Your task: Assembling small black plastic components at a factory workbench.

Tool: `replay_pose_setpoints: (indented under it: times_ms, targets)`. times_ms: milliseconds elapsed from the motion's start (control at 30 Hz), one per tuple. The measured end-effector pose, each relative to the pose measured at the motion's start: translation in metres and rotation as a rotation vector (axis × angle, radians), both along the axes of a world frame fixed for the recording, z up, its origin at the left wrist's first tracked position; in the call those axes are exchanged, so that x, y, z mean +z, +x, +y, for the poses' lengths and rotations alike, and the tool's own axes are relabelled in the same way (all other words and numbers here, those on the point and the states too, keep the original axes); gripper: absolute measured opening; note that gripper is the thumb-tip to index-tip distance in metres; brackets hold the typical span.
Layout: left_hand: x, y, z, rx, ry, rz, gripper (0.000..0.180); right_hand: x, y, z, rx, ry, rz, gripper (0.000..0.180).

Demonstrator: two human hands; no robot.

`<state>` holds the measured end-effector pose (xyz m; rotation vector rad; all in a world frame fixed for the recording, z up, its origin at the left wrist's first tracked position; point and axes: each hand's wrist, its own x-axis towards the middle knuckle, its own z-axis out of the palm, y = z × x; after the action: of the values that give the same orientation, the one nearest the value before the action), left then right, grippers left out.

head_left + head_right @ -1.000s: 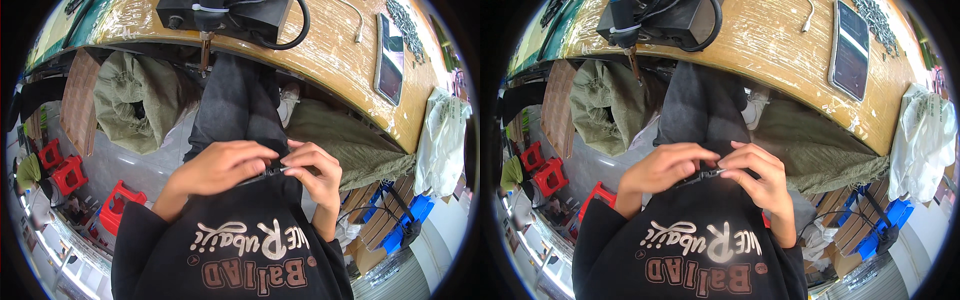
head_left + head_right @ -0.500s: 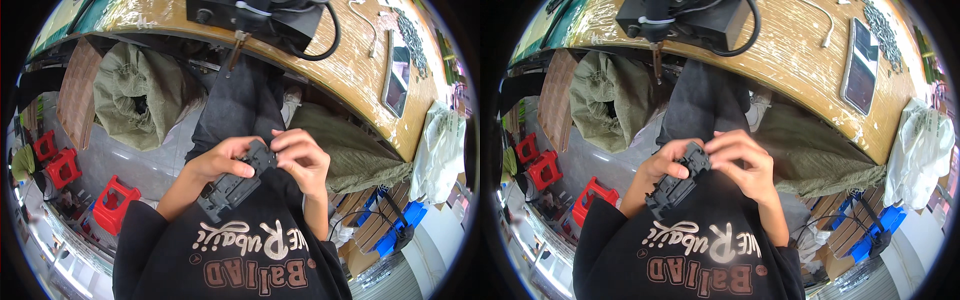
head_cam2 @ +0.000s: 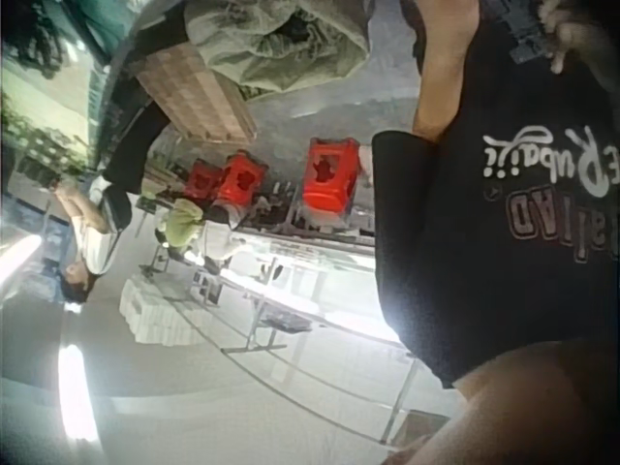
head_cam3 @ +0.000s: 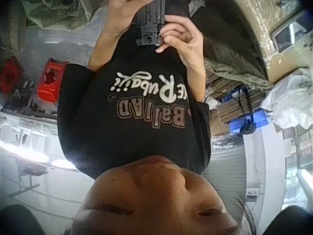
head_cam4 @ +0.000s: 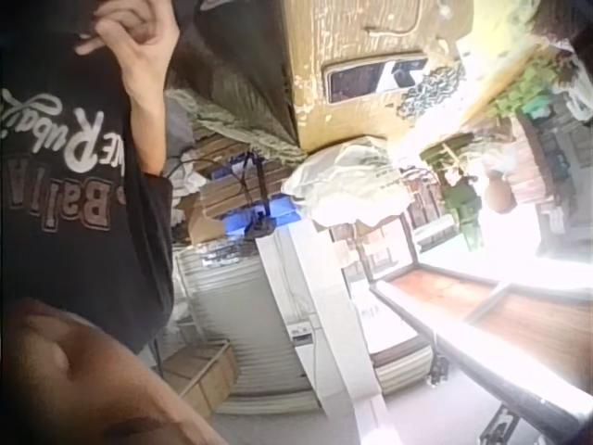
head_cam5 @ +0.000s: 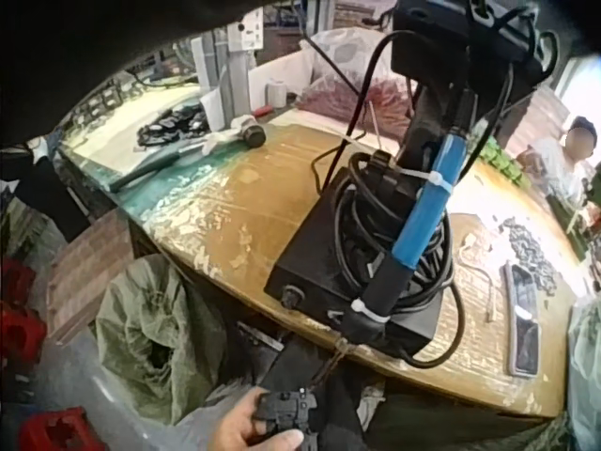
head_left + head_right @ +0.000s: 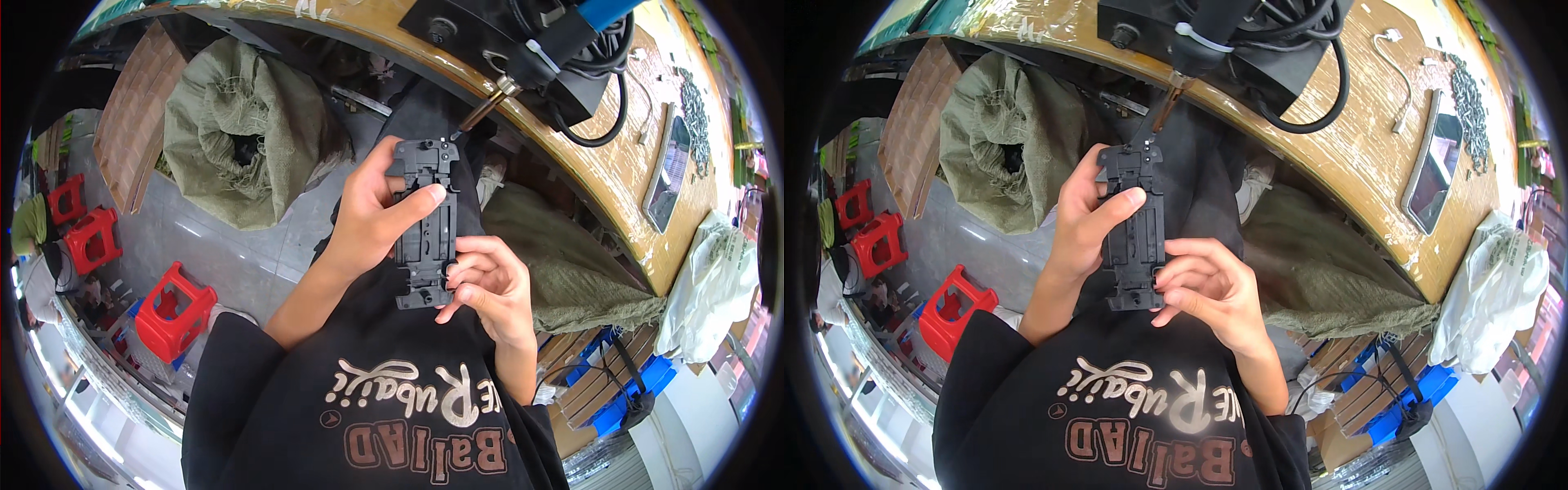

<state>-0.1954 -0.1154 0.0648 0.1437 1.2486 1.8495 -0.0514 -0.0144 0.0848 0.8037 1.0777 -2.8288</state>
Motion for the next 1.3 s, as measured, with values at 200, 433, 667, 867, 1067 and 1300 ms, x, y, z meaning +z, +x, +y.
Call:
replay_pose_setpoints:
  times_ms: [200,433,667,867,1067,1300]
  targets:
    - [0.0019,-0.0046,0.0012,-0.013,0.038,0.011,0.030,0.0010,-0.0017,-0.0004,-0.021,0.041,-0.009,0.041]
    - [0.0025,-0.0069,0.0033,-0.026,0.080,0.027,0.029,0.0055,-0.0024,-0.0013,-0.044,0.034,0.023,0.040]
    - [0.0010,-0.0066,0.0032,-0.029,0.086,0.028,0.028,0.0036,-0.0029,-0.0027,-0.046,0.075,0.011,0.042]
    - [0.0014,-0.0062,0.0038,-0.013,0.047,0.066,0.029,0.0032,-0.0041,-0.0047,-0.063,0.089,0.003,0.043]
    - [0.0022,-0.0054,0.0040,0.004,0.072,0.026,0.028,0.0033,-0.0034,-0.0040,-0.075,0.044,0.034,0.038]
    - [0.0024,-0.0055,0.0049,0.005,0.070,0.032,0.028,0.0028,-0.0039,-0.0040,-0.081,0.030,0.043,0.039]
